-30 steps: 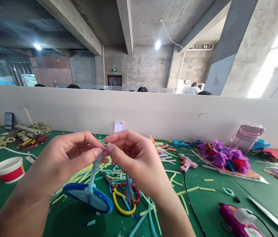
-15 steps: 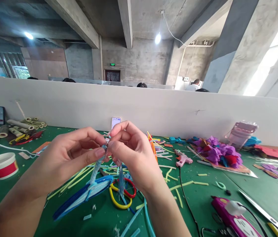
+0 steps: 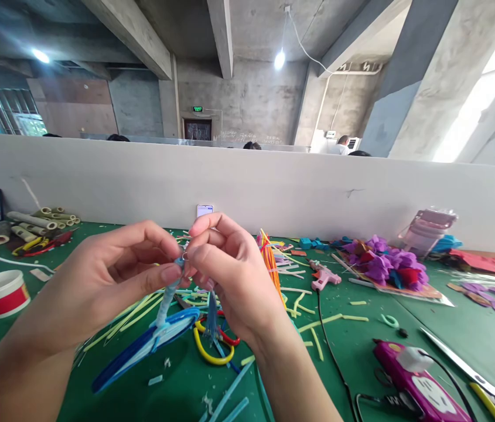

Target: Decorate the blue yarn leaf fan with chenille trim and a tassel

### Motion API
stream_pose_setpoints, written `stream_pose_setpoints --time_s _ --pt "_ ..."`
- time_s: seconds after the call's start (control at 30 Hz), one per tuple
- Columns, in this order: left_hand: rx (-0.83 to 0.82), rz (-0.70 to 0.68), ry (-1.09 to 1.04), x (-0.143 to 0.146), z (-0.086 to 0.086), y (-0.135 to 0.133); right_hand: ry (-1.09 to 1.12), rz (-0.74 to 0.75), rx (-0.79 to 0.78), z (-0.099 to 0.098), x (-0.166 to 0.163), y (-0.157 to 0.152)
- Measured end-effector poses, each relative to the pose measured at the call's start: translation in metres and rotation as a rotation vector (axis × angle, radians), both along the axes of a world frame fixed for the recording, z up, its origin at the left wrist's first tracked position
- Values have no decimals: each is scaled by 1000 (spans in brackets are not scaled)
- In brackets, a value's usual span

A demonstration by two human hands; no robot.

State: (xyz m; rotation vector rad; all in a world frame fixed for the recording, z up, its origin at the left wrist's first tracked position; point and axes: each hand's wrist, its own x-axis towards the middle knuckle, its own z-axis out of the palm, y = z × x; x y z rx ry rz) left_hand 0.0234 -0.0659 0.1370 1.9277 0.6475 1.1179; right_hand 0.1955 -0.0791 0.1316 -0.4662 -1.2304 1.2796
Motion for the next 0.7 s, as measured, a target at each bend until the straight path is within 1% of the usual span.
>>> stream_pose_setpoints --time_s 0.2,0.33,0.5,0.7 --pt "-6 6 12 0 1 0 -26 -8 7 1 1 -2" --pt "-19 -5 1 3 0 1 1 -77 -11 0 -3 -1" --pt "-7 39 -2 4 1 0 -5 -193 15 -2 -9 -4" --pt "-40 31 -4 4 4 -4 23 -216 -41 1 -14 -12"
